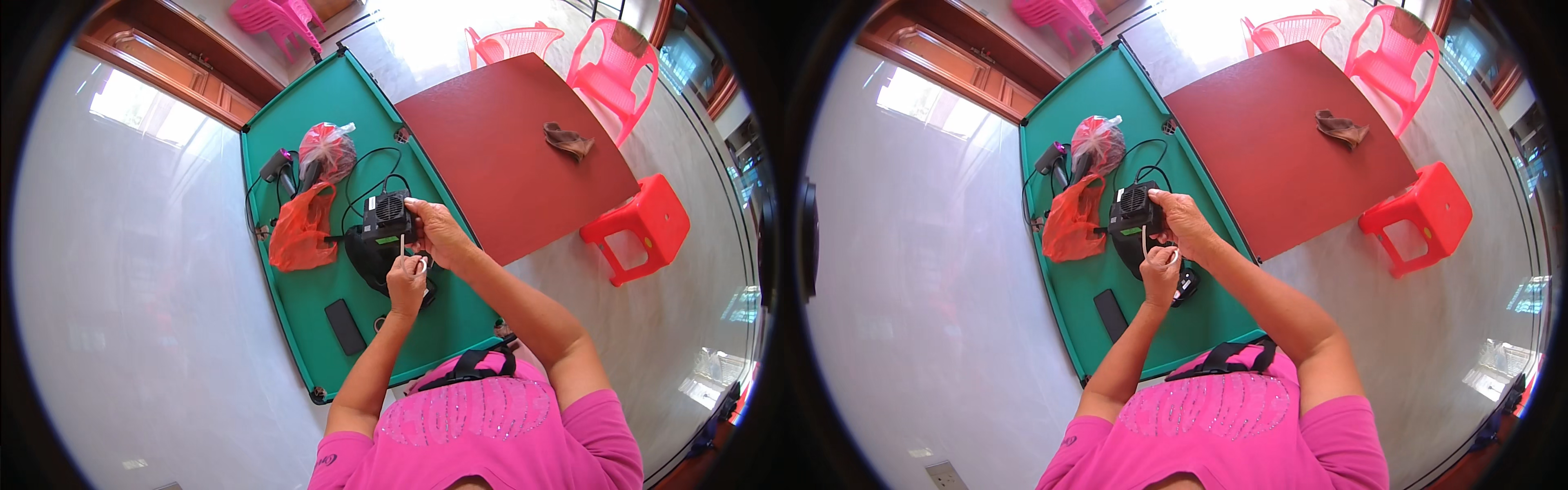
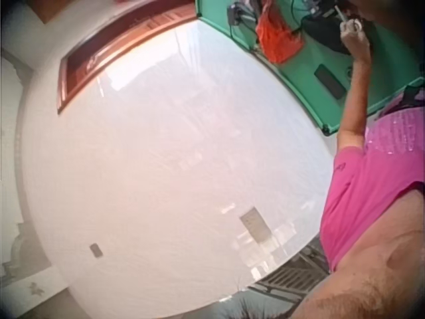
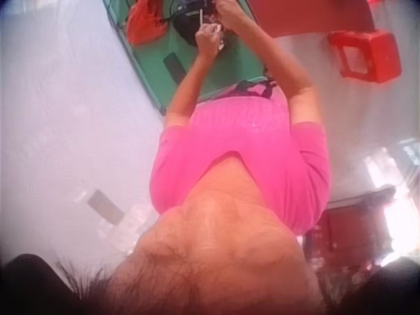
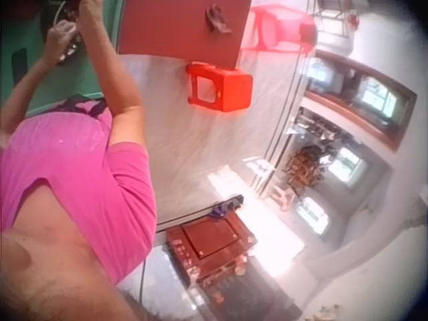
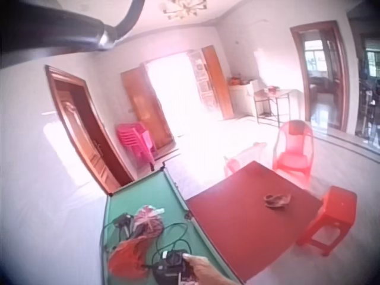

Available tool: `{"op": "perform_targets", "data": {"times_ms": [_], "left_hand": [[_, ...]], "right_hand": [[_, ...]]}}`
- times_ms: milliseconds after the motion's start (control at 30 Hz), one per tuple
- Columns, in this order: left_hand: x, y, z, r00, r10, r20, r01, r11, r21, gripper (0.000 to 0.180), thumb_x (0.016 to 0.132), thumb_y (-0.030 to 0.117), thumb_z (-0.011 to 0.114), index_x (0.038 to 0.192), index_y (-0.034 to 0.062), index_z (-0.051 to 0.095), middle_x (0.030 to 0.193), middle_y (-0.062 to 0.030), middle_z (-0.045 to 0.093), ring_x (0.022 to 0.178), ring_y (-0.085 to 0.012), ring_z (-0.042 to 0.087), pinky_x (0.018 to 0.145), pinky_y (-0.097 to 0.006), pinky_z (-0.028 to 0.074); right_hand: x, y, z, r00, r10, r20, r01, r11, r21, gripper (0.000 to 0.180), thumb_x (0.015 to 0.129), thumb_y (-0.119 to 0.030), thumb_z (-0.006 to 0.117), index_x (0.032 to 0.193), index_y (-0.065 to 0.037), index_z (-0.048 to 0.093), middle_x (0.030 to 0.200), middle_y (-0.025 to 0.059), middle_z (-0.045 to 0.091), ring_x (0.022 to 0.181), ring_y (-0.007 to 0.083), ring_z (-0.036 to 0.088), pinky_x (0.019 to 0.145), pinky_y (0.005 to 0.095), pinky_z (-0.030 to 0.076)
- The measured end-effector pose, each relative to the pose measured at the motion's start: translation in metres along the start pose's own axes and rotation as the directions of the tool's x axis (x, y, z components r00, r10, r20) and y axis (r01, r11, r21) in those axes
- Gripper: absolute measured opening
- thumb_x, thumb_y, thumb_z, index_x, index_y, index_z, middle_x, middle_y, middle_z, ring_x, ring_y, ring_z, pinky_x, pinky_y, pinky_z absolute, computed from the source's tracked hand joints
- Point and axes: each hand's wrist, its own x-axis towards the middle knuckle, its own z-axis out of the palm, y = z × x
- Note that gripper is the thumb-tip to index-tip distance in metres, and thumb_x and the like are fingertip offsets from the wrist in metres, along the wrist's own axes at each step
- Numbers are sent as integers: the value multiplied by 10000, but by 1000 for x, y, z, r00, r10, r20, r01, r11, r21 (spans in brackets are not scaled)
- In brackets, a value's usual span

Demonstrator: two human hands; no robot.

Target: The person holds a small black electronic device with wires and repeatedly wraps and unwraps black electrical tape around its body and cable. The person manipulates the device and tape by hand on a green pool table.

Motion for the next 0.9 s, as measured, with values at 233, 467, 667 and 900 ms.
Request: {"op": "perform_targets", "data": {"times_ms": [233,467,667,900], "left_hand": [[15,-6,-4,960,-249,132,281,880,-384,125,844,100,660,829,-20,630,652,0,571,529,-45,528,445,-200,393],[24,-7,-8,977,-168,129,212,812,-545,52,862,49,604,835,7,591,785,-70,627,625,-137,613,486,-232,459],[28,-14,-27,965,17,262,-12,1000,-21,71,802,42,610,840,-17,602,803,-165,612,725,-321,618,647,-371,500],[25,-8,-44,956,74,284,-133,972,194,77,813,60,604,796,-10,631,767,-156,603,681,-337,597,596,-405,465]], "right_hand": [[4,-5,-2,999,1,-54,3,998,61,250,928,-311,503,879,-76,571,679,3,580,522,91,543,454,217,454],[4,-2,0,999,-18,36,15,997,81,262,925,-305,506,865,-55,553,674,29,566,506,109,535,430,237,463],[5,-1,-8,997,20,-72,-16,998,58,248,925,-310,506,864,-75,558,663,13,565,508,106,535,424,233,453],[2,-2,-5,998,10,-65,-5,997,78,274,897,-321,540,811,-66,590,621,30,595,450,114,552,399,216,440]]}}
